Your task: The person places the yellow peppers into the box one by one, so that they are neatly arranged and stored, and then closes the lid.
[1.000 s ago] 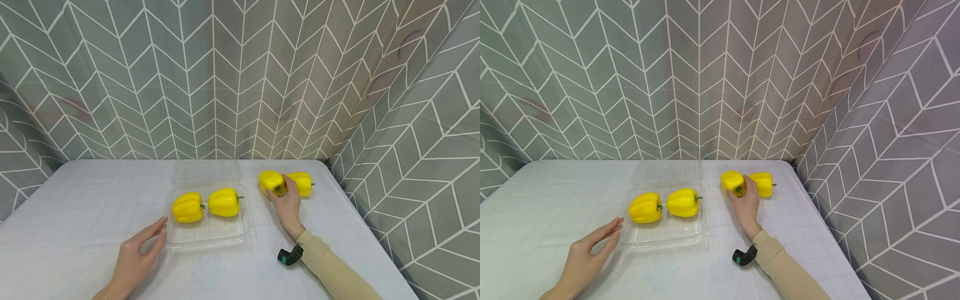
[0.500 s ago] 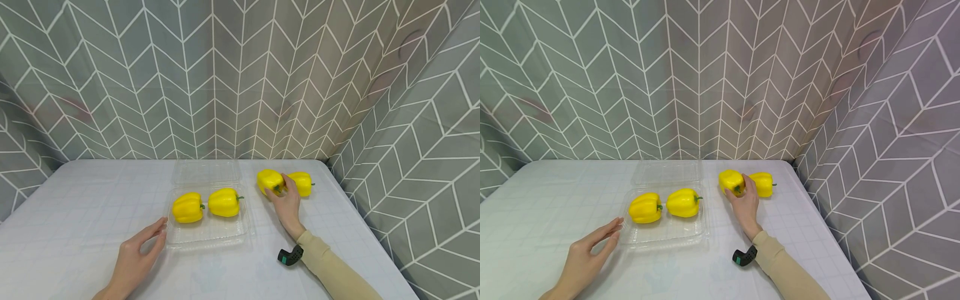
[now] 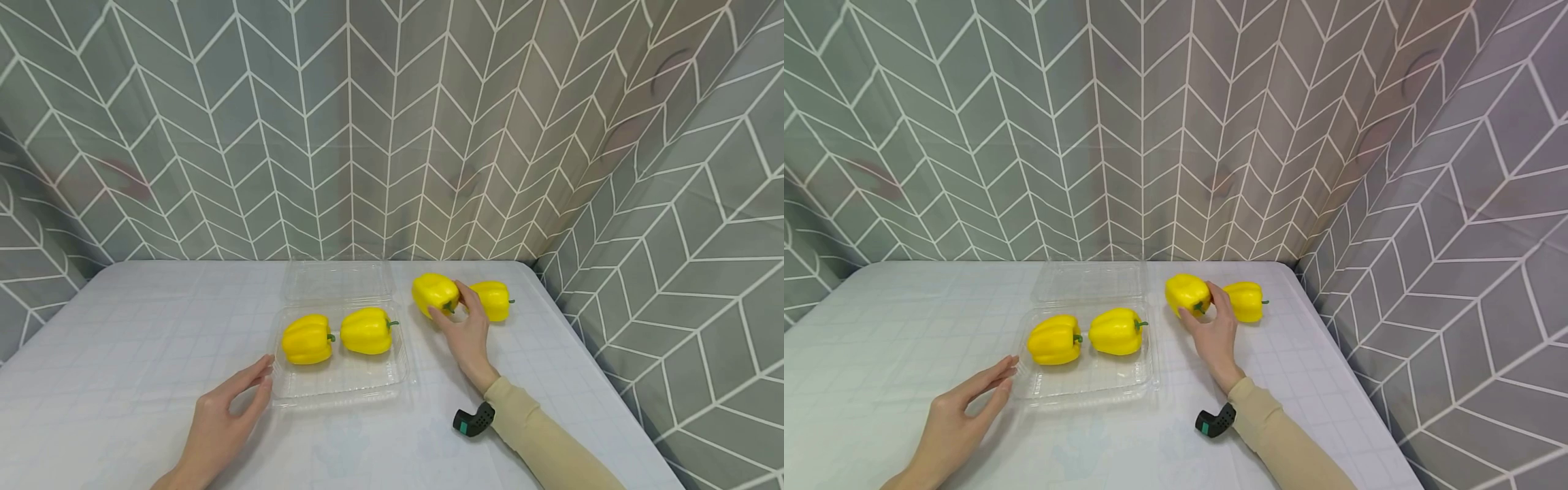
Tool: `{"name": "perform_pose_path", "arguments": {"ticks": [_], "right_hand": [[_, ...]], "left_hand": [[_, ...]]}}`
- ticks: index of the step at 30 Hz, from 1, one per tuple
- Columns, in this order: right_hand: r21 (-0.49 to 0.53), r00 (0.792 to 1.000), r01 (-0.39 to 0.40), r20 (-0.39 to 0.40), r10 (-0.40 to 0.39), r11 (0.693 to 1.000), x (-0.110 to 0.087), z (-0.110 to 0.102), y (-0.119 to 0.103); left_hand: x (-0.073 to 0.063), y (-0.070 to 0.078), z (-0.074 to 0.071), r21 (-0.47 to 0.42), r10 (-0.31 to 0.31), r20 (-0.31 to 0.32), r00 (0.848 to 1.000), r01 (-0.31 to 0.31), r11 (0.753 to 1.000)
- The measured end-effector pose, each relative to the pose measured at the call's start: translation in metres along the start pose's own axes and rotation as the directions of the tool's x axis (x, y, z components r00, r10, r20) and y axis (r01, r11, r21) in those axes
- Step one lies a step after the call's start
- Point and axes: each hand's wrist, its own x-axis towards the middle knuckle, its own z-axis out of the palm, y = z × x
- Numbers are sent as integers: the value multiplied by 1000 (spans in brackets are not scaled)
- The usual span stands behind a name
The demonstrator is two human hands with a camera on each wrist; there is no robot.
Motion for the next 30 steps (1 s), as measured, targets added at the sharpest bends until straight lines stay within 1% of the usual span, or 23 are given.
{"name": "perform_pose_path", "arguments": {"ticks": [7,15,30], "right_hand": [[34,1000,22,17,-22,999,-2,0,-6],[45,1000,19,15,-19,999,-3,0,-9],[60,999,35,31,-37,998,-3,0,-11]], "left_hand": [[1,0,0,11,19,-2,1000,-19,1000],[0,1,0,0,-11,2,1000,11,1000],[0,1,0,5,6,0,1000,-6,1000]]}}
